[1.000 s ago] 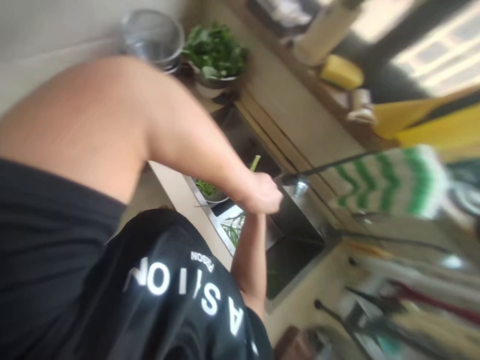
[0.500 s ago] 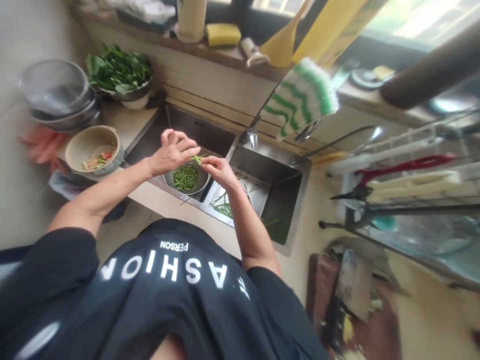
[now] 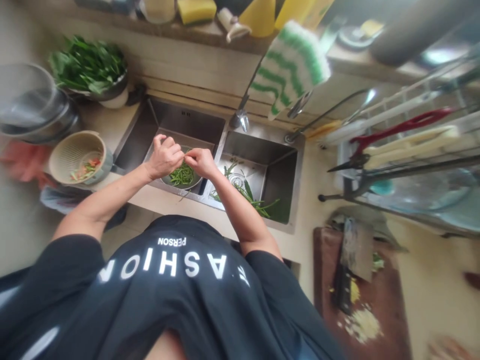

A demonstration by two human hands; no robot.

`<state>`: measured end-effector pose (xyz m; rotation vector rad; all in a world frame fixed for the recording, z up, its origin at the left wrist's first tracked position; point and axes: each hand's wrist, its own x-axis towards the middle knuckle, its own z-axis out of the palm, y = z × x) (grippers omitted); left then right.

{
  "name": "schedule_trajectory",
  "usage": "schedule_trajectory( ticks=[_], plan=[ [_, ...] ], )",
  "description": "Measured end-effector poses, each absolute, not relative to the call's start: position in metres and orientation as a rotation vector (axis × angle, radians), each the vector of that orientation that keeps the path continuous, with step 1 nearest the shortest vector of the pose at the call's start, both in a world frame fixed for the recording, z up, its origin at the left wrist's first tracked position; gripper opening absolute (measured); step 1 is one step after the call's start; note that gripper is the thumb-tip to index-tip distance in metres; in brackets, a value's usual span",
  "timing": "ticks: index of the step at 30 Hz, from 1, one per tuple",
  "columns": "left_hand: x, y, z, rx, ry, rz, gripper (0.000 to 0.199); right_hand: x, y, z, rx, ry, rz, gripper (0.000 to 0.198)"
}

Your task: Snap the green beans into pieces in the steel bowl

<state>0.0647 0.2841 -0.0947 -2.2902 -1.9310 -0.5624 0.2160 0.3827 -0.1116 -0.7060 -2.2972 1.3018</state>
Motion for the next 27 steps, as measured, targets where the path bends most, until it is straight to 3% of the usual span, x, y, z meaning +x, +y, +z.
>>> schedule_trajectory(
  ticks=[7, 11, 13, 16, 23, 27],
  plan=[
    [0.058, 0.285, -0.140, -1.777, -2.409, -1.182, 0.031, 0.200, 0.380, -0.149, -0.967, -1.507, 1.895, 0.026],
    [0.046, 0.279, -0.170, -1.766, -2.620, -1.080, 0.019, 0.208, 0.396, -0.167, -1.061, -1.278, 2.031, 0.043],
    [0.043, 0.277, -0.177, -1.754, -2.711, -0.951, 0.018, 0.212, 0.402, -0.169, -1.092, -1.242, 2.047, 0.049],
    [0.045, 0.277, -0.174, -1.722, -2.726, -0.885, 0.033, 0.214, 0.403, -0.168, -1.111, -1.226, 2.039, 0.048],
    [0.069, 0.287, -0.146, -2.007, -2.558, -1.289, 0.029, 0.206, 0.386, -0.156, -0.974, -1.375, 1.905, 0.044],
    [0.071, 0.288, -0.135, -2.081, -2.530, -1.035, 0.027, 0.208, 0.385, -0.143, -0.868, -1.620, 1.775, 0.042]
  ],
)
